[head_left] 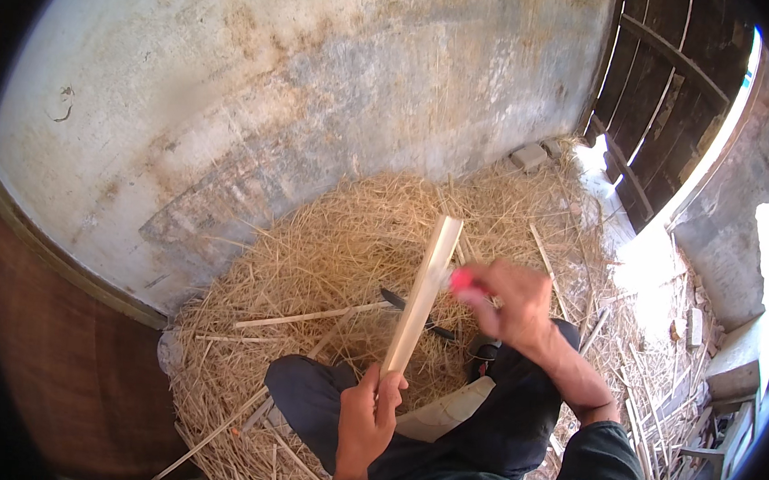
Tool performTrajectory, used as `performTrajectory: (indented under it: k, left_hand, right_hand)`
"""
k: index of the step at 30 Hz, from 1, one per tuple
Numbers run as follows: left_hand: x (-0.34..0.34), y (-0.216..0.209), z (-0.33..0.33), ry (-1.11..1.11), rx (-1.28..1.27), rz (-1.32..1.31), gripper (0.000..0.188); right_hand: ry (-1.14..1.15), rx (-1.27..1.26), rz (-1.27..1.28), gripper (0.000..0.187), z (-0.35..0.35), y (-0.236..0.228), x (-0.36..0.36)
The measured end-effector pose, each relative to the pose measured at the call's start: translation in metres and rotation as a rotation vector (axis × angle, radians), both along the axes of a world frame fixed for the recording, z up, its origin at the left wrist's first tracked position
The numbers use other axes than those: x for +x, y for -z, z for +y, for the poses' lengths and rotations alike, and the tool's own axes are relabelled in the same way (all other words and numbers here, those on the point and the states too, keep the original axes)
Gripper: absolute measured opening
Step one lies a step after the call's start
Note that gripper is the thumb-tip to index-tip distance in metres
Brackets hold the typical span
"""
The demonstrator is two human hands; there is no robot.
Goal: The person sits on a straw-covered floor and uses a red utility knife to shave thin strips from a long wooden stick. They repeatedly scrape the blade along the length of the stick to remove material, occasionally rotating the stick to work on different sides.
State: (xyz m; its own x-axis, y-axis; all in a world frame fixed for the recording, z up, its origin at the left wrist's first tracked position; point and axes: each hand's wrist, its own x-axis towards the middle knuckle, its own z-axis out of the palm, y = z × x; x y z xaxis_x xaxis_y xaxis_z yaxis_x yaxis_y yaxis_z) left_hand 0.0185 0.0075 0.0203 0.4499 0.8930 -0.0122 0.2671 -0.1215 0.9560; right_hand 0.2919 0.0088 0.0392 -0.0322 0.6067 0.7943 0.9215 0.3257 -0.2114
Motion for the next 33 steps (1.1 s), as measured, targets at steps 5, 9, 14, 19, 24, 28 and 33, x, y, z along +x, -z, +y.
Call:
performTrajectory:
  k: [5, 9, 14, 19, 24, 28, 33]
  left_hand:
    - [-0.013, 0.009, -0.001, 0.006, -0.05, 0.061, 0.027]
    - [-0.012, 0.014, -0.001, 0.001, -0.088, 0.015, 0.029]
    - [-0.046, 0.028, -0.022, 0.216, -0.531, -0.115, 0.03]
    - [-0.049, 0.027, 0.001, 0.059, -0.37, 0.028, 0.033]
    - [-0.03, 0.019, 0.011, 0.053, -0.167, -0.001, 0.035]
    - [-0.018, 0.009, 0.011, 0.024, -0.088, 0.026, 0.035]
    - [-0.014, 0.005, 0.005, 0.009, 0.049, 0.095, 0.029]
  right_hand:
    - [0.055, -0.069, -0.037, 0.025, 0.001, -0.009, 0.003]
    - [0.056, -0.059, -0.057, 0.024, 0.005, -0.008, 0.006]
    - [0.695, -0.004, 0.453, 0.035, 0.024, -0.013, 0.132]
    - [0.394, -0.037, 0.547, 0.032, -0.003, -0.021, 0.104]
    - [-0.037, -0.11, 0.275, 0.028, 0.0, 0.005, 0.014]
    - [-0.119, -0.162, 0.098, 0.028, -0.005, 0.007, -0.014]
    - [-0.082, -0.136, 0.032, 0.028, -0.003, 0.008, -0.022]
